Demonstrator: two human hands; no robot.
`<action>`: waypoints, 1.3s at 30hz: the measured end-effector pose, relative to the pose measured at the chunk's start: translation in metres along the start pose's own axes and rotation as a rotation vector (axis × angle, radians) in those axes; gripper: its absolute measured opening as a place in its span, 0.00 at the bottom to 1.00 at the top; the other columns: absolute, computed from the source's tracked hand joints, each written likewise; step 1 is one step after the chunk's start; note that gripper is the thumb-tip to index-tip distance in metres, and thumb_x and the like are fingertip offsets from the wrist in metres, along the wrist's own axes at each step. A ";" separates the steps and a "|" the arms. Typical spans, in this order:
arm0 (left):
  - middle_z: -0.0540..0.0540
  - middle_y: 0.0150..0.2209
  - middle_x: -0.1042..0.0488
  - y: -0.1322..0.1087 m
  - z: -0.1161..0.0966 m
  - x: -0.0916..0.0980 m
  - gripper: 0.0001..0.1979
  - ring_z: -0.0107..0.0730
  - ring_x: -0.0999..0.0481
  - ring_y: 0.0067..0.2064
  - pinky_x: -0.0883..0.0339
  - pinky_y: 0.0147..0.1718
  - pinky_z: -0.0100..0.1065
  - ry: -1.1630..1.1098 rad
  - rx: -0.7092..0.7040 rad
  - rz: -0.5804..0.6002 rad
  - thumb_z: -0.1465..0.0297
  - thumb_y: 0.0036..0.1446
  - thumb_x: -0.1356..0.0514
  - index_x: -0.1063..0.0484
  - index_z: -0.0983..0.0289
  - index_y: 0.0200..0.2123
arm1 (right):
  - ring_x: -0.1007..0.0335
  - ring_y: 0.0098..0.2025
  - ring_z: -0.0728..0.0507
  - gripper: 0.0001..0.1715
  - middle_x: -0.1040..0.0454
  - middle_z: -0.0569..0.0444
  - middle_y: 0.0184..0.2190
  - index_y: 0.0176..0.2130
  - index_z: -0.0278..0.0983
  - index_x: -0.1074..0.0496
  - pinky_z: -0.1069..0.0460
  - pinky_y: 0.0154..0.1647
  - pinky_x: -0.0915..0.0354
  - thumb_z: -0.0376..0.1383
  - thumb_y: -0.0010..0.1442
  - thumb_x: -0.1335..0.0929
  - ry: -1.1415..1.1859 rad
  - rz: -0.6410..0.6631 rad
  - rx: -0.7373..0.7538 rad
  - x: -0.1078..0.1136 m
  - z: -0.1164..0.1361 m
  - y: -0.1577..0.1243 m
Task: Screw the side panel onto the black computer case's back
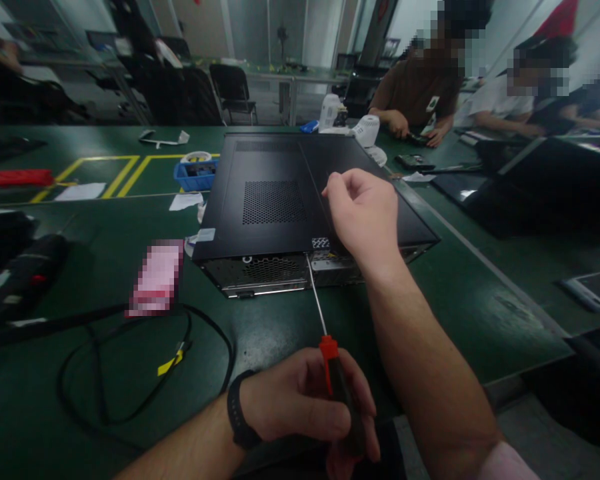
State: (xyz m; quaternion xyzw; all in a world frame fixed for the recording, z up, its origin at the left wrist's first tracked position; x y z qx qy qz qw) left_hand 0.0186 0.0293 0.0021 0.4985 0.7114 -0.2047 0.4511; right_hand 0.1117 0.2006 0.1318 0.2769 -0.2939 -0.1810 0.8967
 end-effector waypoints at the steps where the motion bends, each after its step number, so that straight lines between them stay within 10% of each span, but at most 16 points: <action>1: 0.58 0.35 0.19 -0.001 0.001 0.000 0.20 0.27 0.22 0.24 0.30 0.22 0.25 -0.018 0.010 -0.009 0.62 0.55 0.27 0.24 0.66 0.47 | 0.39 0.24 0.49 0.20 0.35 0.60 0.19 0.22 0.39 0.31 0.49 0.32 0.44 0.39 0.66 0.33 -0.003 -0.001 0.000 0.000 0.000 0.000; 39: 0.54 0.34 0.19 -0.004 0.007 0.008 0.19 0.25 0.22 0.23 0.27 0.21 0.25 -0.031 0.004 -0.028 0.68 0.47 0.22 0.22 0.66 0.41 | 0.38 0.25 0.48 0.19 0.34 0.59 0.19 0.24 0.40 0.31 0.49 0.32 0.44 0.40 0.66 0.34 -0.027 0.002 0.009 0.000 0.001 -0.001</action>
Point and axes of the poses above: each hand's wrist, its own y-axis towards the middle knuckle, its own x-axis out of the back of the hand, z = x × y, the point moved 5 cm from there along y, towards the middle knuckle
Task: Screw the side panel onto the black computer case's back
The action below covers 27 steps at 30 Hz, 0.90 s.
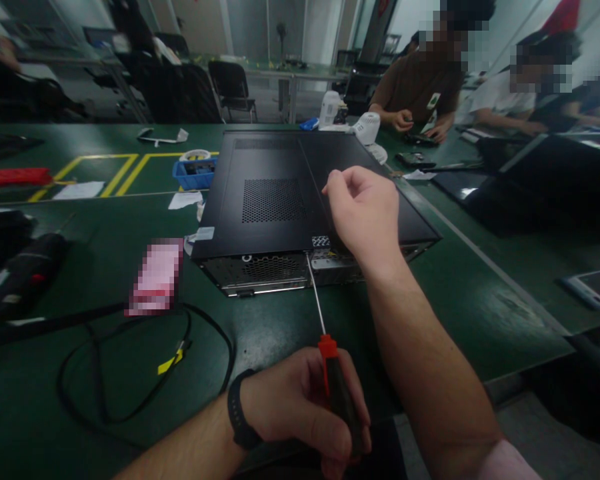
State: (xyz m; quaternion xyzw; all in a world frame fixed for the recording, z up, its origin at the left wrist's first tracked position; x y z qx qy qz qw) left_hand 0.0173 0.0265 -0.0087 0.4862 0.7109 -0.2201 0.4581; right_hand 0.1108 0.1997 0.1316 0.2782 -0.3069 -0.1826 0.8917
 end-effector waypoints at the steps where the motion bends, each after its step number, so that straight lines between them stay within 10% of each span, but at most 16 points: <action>1: 0.54 0.34 0.19 0.000 0.001 0.001 0.21 0.25 0.22 0.22 0.28 0.19 0.25 -0.004 -0.006 -0.004 0.68 0.45 0.21 0.22 0.66 0.41 | 0.38 0.25 0.48 0.19 0.34 0.59 0.19 0.24 0.40 0.31 0.49 0.32 0.44 0.40 0.66 0.34 0.000 0.000 0.002 0.000 0.000 0.000; 27: 0.58 0.34 0.18 0.003 -0.007 -0.012 0.15 0.25 0.23 0.23 0.33 0.22 0.23 -0.004 -0.007 0.069 0.65 0.57 0.28 0.23 0.66 0.44 | 0.39 0.25 0.49 0.20 0.33 0.59 0.19 0.23 0.40 0.31 0.49 0.32 0.44 0.40 0.66 0.33 -0.012 -0.005 0.009 0.001 0.001 0.000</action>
Point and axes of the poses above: each hand's wrist, its own y-axis towards the middle knuckle, its own x-axis out of the back of the hand, z = x × y, the point moved 5 cm from there along y, towards the middle knuckle
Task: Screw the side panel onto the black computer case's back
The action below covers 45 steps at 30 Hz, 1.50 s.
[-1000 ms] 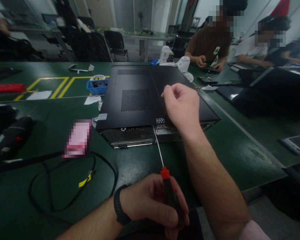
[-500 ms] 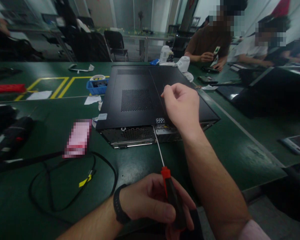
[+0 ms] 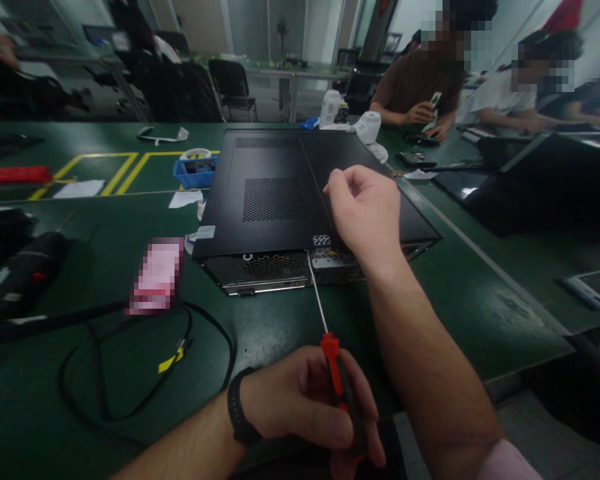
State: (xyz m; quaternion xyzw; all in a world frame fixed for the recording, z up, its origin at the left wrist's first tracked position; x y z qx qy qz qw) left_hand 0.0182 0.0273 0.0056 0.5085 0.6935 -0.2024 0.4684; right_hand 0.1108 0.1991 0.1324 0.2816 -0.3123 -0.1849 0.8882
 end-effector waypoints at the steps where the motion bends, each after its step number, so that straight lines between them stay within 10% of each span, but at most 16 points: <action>1: 0.58 0.35 0.18 0.000 0.000 -0.001 0.17 0.25 0.23 0.23 0.33 0.22 0.23 -0.005 0.017 -0.007 0.65 0.57 0.28 0.22 0.67 0.46 | 0.39 0.25 0.49 0.20 0.33 0.59 0.19 0.23 0.40 0.31 0.49 0.31 0.44 0.40 0.66 0.34 0.000 -0.002 0.004 0.000 0.000 0.000; 45: 0.56 0.34 0.19 -0.003 0.006 0.006 0.18 0.25 0.21 0.24 0.27 0.23 0.24 -0.012 0.043 -0.093 0.69 0.48 0.23 0.20 0.67 0.41 | 0.39 0.25 0.49 0.20 0.35 0.60 0.19 0.23 0.40 0.33 0.48 0.33 0.44 0.40 0.67 0.33 -0.002 0.002 -0.011 -0.001 -0.002 0.000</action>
Point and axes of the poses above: each hand's wrist, its own y-axis towards the middle knuckle, its own x-axis out of the back of the hand, z = x × y, the point moved 5 cm from there along y, towards the middle knuckle
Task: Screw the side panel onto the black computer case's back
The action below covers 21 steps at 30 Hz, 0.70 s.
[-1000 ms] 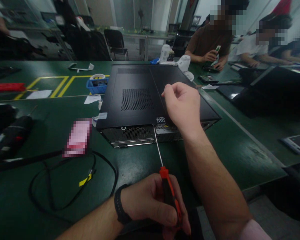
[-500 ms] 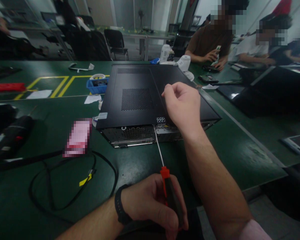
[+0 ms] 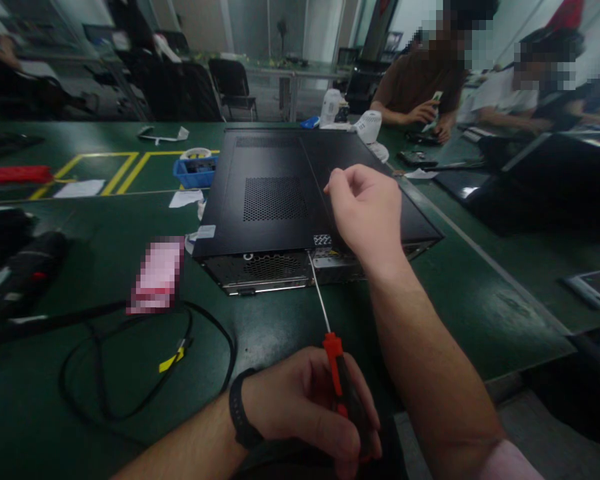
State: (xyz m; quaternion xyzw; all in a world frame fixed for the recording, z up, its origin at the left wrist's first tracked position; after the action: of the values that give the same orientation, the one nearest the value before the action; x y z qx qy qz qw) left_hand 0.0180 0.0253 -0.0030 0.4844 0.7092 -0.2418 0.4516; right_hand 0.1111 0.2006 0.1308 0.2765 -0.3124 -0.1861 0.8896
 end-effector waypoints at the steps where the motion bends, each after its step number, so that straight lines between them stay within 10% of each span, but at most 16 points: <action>1: 0.55 0.33 0.19 0.001 0.000 0.001 0.17 0.25 0.22 0.24 0.28 0.22 0.24 -0.006 -0.019 -0.008 0.69 0.47 0.22 0.21 0.67 0.39 | 0.39 0.25 0.49 0.20 0.35 0.60 0.19 0.23 0.40 0.33 0.48 0.32 0.44 0.40 0.67 0.33 0.005 -0.003 0.002 0.000 0.000 0.000; 21: 0.54 0.30 0.20 0.001 0.002 0.005 0.21 0.25 0.24 0.22 0.30 0.20 0.24 0.110 0.053 0.018 0.62 0.48 0.22 0.25 0.66 0.38 | 0.39 0.25 0.48 0.22 0.37 0.60 0.19 0.23 0.41 0.36 0.48 0.33 0.42 0.41 0.68 0.34 0.001 0.011 0.007 -0.001 0.000 0.000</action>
State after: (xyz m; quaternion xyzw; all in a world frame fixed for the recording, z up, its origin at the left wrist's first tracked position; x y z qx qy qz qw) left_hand 0.0196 0.0264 -0.0081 0.5153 0.7217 -0.2296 0.4012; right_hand 0.1103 0.2010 0.1308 0.2778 -0.3142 -0.1802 0.8897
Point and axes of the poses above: each hand's wrist, its own y-axis towards the middle knuckle, its own x-axis out of the back of the hand, z = x × y, the point moved 5 cm from there along y, towards the middle knuckle
